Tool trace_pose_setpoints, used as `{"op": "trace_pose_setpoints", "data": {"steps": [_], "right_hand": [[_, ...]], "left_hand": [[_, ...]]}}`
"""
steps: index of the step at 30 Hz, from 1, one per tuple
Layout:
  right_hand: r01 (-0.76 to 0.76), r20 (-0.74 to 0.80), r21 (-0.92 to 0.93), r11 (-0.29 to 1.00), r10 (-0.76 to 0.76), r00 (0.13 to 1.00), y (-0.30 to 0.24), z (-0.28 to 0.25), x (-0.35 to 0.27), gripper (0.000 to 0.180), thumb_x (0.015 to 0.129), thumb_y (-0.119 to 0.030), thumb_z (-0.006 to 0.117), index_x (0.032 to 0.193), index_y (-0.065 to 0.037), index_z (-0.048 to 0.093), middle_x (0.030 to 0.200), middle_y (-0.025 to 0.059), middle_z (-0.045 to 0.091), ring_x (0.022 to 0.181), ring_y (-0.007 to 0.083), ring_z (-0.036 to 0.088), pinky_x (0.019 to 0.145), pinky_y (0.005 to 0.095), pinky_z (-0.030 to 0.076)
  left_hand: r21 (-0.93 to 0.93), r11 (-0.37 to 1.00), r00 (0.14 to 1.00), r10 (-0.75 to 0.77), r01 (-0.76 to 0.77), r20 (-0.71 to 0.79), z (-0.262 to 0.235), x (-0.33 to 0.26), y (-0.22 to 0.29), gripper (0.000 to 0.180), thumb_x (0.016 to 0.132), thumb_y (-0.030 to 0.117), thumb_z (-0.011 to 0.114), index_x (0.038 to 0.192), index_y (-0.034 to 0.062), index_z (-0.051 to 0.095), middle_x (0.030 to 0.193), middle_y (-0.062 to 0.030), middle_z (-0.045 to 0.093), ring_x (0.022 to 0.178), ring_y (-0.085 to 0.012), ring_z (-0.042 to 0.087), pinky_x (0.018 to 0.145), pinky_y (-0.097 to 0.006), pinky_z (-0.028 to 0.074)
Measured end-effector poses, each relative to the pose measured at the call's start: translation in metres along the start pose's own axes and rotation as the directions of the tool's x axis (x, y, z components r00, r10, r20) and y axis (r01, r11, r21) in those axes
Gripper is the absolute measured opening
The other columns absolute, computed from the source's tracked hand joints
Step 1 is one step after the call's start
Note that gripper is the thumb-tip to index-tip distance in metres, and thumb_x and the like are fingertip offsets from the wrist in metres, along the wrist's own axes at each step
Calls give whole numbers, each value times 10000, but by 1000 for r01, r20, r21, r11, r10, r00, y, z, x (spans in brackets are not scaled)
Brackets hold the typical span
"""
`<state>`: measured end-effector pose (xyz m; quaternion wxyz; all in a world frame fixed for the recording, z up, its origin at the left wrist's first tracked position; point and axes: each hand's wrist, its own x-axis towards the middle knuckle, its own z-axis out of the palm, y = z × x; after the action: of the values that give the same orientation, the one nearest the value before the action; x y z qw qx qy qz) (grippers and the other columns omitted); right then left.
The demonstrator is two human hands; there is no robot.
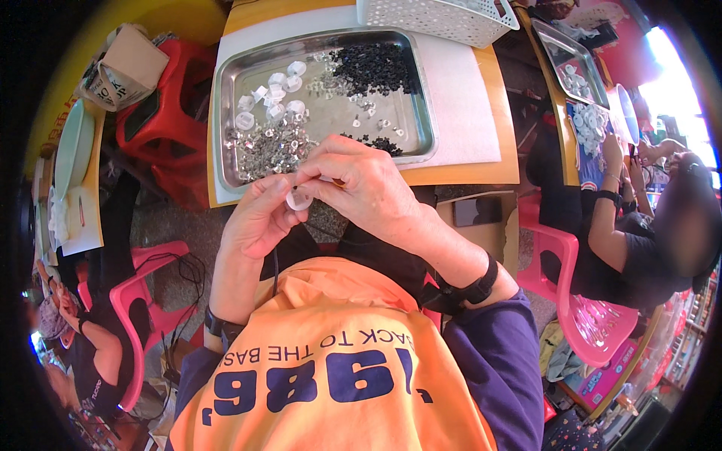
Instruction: Sorting and inspecting small white and black plastic components from a metal tray.
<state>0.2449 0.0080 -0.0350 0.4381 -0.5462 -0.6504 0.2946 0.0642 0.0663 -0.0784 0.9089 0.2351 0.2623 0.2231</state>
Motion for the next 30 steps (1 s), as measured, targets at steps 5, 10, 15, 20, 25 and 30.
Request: {"op": "trace_pose_setpoints", "data": {"steps": [5,10,15,20,25,30], "right_hand": [[207,-6,-134,969,-210,978,5,4,-3,89,741,-40,669,823,-17,642,825,68,623,796,236,602,686,317,495],[164,32,-45,986,-162,986,-2,0,-4,83,747,-37,668,822,-22,637,804,68,621,791,234,601,681,314,493],[81,63,15,997,-82,995,-2,-2,-6,75,753,-30,664,823,-23,639,791,72,623,773,228,600,662,307,491],[47,64,-3,999,-47,997,2,1,-11,84,759,-30,662,841,-22,645,789,75,621,758,227,601,651,302,488],[-136,139,42,990,129,982,-4,-6,-9,90,776,-50,656,856,-10,651,780,85,612,748,213,606,663,287,482],[-281,205,129,951,252,946,0,-7,-6,96,807,-79,645,856,3,653,807,84,608,748,168,611,697,269,479]], "left_hand": [[20,999,999,-30,30,10,-6,0,-4,245,890,206,600,959,-28,625,791,-76,639,631,-126,640,560,-190,536],[71,995,992,-83,76,95,-8,-3,-1,272,893,280,593,928,11,611,777,-46,617,625,-108,590,558,-202,495],[9,994,993,-105,105,58,-5,-4,0,230,901,209,587,897,-14,642,760,-76,644,602,-113,621,551,-206,525],[85,991,995,-104,103,-1,-2,-5,-1,218,893,192,600,895,-22,643,768,-88,647,589,-111,620,549,-208,533],[134,986,995,-104,103,6,-6,-3,-5,244,892,219,602,911,-22,637,761,-80,643,588,-106,619,538,-190,526],[-46,984,984,-174,175,21,-7,0,-8,274,909,254,572,960,-12,618,763,-67,635,592,-90,622,512,-154,515]]}}
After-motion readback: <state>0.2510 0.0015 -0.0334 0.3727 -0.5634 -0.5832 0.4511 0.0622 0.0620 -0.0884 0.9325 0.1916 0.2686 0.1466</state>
